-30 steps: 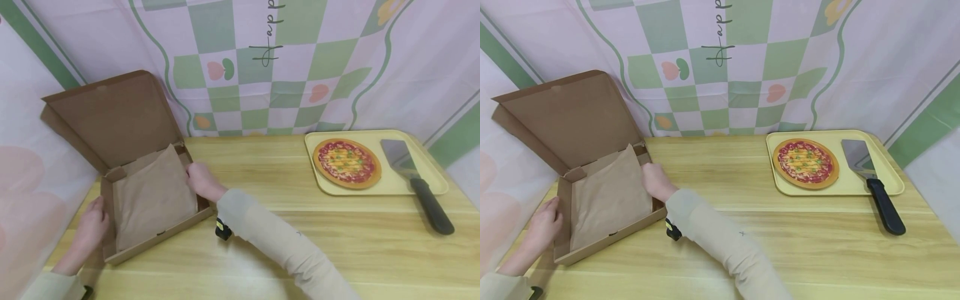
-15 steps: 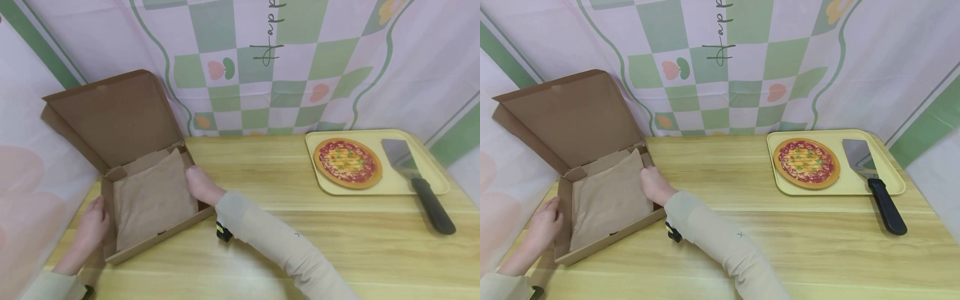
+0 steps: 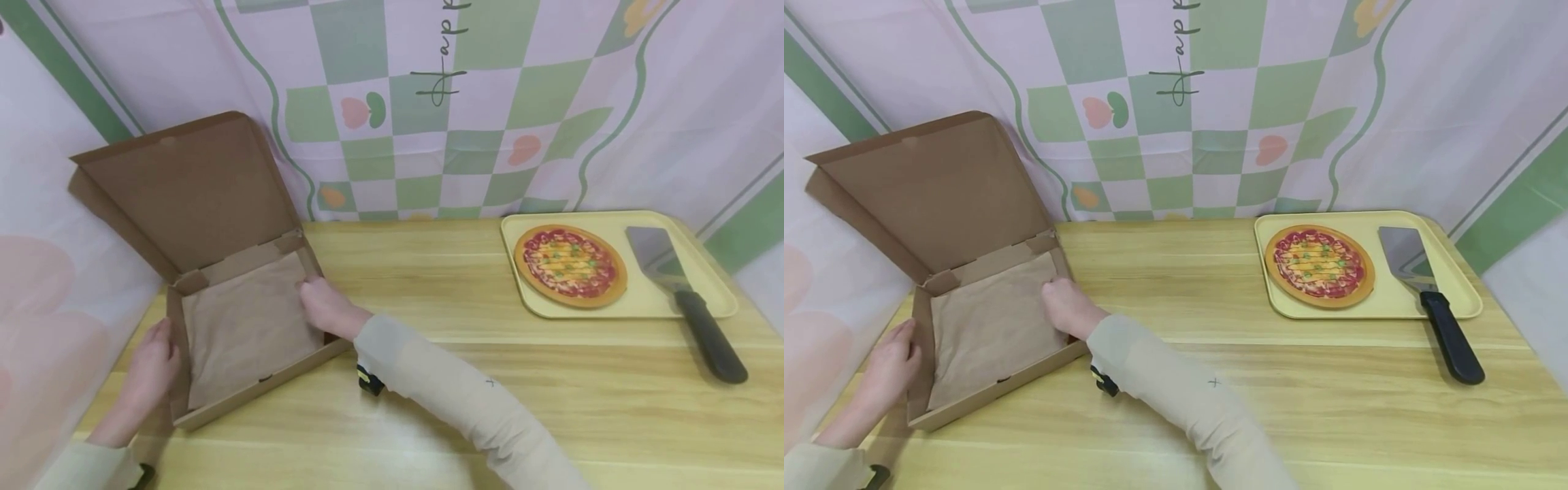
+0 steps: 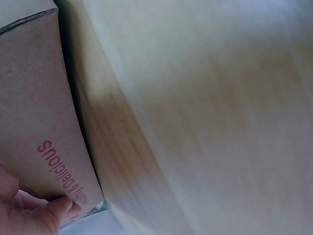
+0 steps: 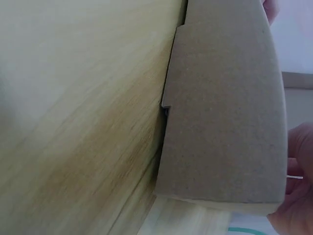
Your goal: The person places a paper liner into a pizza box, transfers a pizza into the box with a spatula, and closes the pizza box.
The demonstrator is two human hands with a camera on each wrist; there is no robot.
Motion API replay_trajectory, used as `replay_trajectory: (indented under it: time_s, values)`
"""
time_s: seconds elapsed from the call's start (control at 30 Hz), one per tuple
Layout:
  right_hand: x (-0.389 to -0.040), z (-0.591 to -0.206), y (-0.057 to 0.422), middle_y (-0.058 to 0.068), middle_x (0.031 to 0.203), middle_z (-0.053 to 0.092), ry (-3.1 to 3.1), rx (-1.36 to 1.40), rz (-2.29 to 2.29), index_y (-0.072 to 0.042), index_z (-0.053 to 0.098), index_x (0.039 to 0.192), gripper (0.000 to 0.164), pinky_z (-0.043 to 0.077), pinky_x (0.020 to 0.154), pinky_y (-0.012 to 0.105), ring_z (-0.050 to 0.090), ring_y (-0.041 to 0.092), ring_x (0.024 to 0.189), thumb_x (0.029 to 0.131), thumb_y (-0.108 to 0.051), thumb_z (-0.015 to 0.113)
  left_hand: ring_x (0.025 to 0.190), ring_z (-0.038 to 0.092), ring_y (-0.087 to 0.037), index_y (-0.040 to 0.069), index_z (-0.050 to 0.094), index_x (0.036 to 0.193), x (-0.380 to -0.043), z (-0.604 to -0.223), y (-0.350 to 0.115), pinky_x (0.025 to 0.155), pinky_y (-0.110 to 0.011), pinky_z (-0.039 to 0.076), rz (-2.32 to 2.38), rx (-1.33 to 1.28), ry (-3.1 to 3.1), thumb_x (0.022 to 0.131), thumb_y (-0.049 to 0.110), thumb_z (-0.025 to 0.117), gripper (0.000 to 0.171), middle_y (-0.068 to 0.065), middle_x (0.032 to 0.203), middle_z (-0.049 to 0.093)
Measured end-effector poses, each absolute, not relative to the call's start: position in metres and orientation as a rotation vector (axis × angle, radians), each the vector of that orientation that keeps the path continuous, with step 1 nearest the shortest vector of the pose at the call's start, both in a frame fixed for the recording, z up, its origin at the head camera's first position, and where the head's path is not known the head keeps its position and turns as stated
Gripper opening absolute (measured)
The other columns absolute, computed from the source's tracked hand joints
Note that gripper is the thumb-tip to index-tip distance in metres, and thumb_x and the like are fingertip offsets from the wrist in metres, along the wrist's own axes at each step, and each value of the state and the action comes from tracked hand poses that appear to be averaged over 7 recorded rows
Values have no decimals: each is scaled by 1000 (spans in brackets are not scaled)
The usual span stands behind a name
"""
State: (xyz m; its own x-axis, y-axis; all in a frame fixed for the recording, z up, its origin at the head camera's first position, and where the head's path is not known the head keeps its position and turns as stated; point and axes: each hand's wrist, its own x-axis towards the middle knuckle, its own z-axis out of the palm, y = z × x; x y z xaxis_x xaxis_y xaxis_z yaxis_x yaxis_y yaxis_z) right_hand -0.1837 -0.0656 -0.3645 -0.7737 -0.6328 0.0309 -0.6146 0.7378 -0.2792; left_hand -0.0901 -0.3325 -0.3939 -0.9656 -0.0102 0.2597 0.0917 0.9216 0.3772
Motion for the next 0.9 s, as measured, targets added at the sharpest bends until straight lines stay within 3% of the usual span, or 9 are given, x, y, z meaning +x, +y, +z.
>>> replay_trajectory:
  time_s: [0.23,0.53,0.9]
  values:
    - [-176,-362,-54,7,90,62,2921,-1271,-346,-2,65,102,20,51,66,17,59,13,79,88,-8,51,105,35,-58,-30,34,118,-91,-394,-331,91,-64,31,-567,-62,-2792,80,-10,40,43,-48,115,35]
    - [-167,-359,-39,5,101,63,2941,-1482,-200,-4,64,106,24,47,85,22,57,16,94,88,-17,56,105,35,-58,-30,33,118,-90,-394,-331,91,-64,31,-561,-59,-2802,81,-10,39,43,-47,115,35]
    - [-166,-352,-13,9,105,63,2976,-1516,-159,-2,62,107,26,45,91,26,57,19,98,88,-19,57,105,35,-58,-31,33,117,-89,-394,-331,93,-63,30,-562,-72,-2790,81,-10,40,42,-48,114,35]
